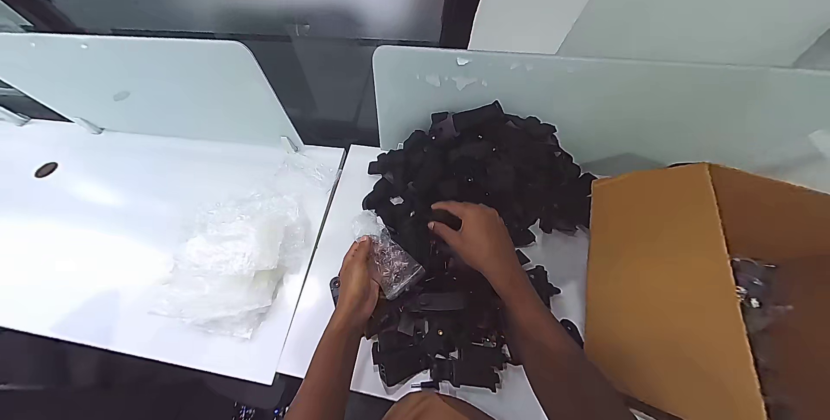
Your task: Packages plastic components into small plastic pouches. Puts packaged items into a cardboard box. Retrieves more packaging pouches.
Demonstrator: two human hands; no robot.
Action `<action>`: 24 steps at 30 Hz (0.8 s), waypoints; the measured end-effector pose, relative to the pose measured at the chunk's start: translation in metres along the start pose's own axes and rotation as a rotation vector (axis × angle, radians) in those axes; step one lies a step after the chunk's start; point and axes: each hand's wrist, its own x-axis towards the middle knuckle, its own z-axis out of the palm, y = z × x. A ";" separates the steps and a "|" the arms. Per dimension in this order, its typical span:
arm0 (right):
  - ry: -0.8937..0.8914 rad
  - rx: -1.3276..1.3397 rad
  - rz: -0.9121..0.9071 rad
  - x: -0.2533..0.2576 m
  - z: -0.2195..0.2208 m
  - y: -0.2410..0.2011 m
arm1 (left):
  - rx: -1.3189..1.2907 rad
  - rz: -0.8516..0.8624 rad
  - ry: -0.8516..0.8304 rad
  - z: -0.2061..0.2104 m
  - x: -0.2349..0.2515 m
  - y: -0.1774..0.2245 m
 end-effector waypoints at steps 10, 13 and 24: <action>-0.027 -0.222 0.056 0.050 0.044 0.009 | 0.003 -0.013 -0.030 -0.009 0.009 0.013; 0.014 -0.229 0.081 0.039 0.039 -0.007 | 0.001 -0.013 -0.014 -0.014 0.014 0.019; -0.387 0.613 0.095 0.042 0.079 -0.073 | -0.077 0.095 0.040 -0.029 0.041 0.057</action>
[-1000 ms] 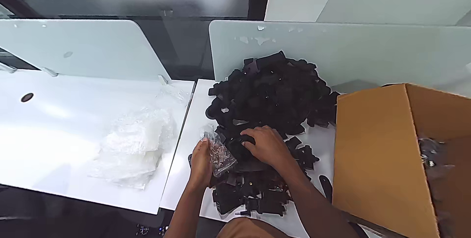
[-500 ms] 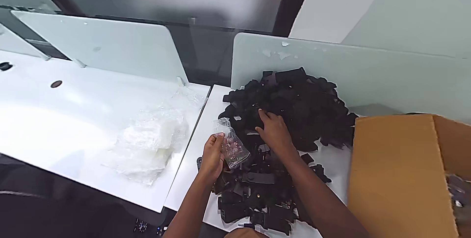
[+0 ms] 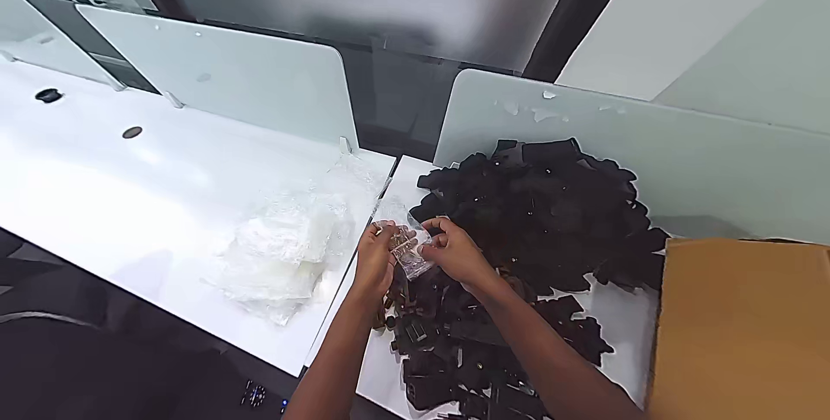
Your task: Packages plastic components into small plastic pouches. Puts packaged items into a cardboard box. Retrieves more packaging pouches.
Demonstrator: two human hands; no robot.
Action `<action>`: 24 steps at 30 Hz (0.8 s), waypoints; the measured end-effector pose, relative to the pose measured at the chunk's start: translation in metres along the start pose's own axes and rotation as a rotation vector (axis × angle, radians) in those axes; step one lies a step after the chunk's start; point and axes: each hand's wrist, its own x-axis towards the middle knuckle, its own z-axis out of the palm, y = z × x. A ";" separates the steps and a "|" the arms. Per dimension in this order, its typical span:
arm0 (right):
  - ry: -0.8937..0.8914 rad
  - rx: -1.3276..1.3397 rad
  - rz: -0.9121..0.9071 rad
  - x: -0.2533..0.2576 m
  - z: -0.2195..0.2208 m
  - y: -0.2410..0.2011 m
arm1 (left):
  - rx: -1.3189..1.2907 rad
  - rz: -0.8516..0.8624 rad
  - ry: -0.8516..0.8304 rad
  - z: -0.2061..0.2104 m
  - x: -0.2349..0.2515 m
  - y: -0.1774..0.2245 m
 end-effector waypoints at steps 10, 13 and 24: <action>0.100 0.139 -0.042 0.132 0.035 -0.030 | 0.529 0.207 0.093 -0.056 0.162 0.068; 0.109 0.026 -0.038 0.187 0.047 -0.033 | 0.794 0.243 0.070 -0.069 0.209 0.081; 0.068 -0.633 -0.127 0.286 0.067 -0.021 | 1.721 0.141 0.064 -0.090 0.303 0.095</action>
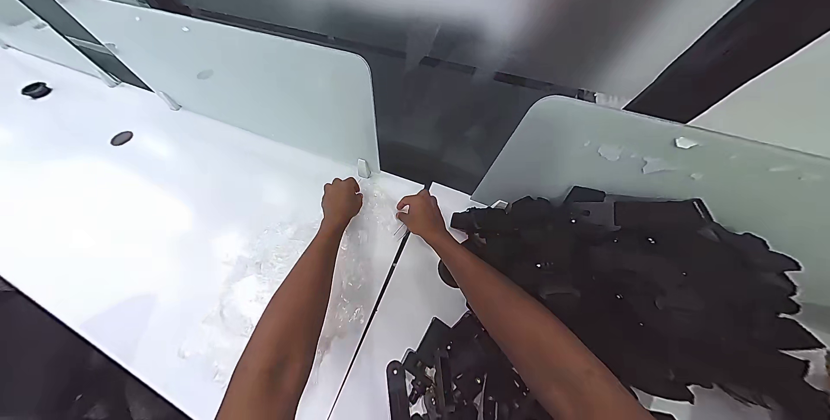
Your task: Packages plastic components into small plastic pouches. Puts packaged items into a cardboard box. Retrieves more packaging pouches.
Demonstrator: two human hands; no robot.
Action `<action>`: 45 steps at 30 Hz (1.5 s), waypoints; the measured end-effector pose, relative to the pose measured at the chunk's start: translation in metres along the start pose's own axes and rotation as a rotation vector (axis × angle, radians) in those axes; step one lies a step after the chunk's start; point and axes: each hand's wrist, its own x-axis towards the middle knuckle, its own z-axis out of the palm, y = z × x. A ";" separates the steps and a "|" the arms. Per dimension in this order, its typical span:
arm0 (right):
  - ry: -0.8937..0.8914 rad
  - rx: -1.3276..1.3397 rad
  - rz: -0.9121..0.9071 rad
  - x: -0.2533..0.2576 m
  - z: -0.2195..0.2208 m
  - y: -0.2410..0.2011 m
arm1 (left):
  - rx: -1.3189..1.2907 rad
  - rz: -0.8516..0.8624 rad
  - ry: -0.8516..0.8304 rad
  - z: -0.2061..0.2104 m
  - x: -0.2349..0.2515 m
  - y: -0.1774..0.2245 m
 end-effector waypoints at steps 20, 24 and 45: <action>-0.241 -0.197 -0.194 -0.122 0.071 -0.086 | 0.384 0.067 -0.290 -0.017 -0.134 -0.044; -0.155 -0.116 -0.178 -0.135 0.059 -0.084 | 0.391 0.150 -0.179 -0.023 -0.150 -0.030; 0.647 0.112 0.479 -0.635 -0.231 0.149 | 0.003 1.721 -0.370 0.064 -0.487 0.413</action>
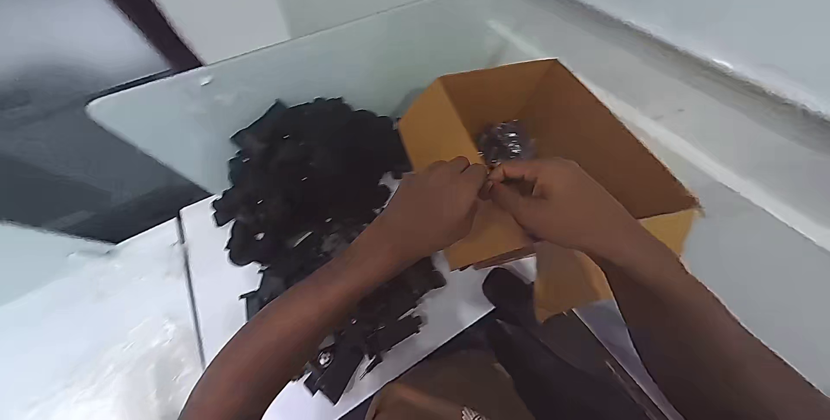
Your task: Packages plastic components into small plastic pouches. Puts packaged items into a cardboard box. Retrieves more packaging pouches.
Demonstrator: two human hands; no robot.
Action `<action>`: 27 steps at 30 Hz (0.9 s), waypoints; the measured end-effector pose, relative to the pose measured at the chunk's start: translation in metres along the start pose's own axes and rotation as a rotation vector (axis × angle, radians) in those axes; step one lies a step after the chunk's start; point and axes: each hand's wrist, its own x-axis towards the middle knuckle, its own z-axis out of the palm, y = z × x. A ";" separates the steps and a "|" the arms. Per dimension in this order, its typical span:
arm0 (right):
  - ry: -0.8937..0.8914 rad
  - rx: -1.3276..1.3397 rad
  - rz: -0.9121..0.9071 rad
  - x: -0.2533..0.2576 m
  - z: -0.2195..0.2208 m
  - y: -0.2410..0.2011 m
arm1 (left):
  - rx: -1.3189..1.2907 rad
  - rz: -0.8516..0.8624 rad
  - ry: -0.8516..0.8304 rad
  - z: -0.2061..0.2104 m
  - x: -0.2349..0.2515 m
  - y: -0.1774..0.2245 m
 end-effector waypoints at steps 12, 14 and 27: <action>-0.576 -0.338 0.326 0.106 -0.046 0.187 | 0.173 -0.069 -0.762 0.074 0.207 -0.023; -0.578 -0.362 0.393 0.127 -0.036 0.209 | 0.144 -0.059 -0.806 0.089 0.235 -0.039; -0.278 -0.295 0.621 0.190 0.002 0.267 | 0.192 -0.355 -0.819 0.158 0.338 -0.074</action>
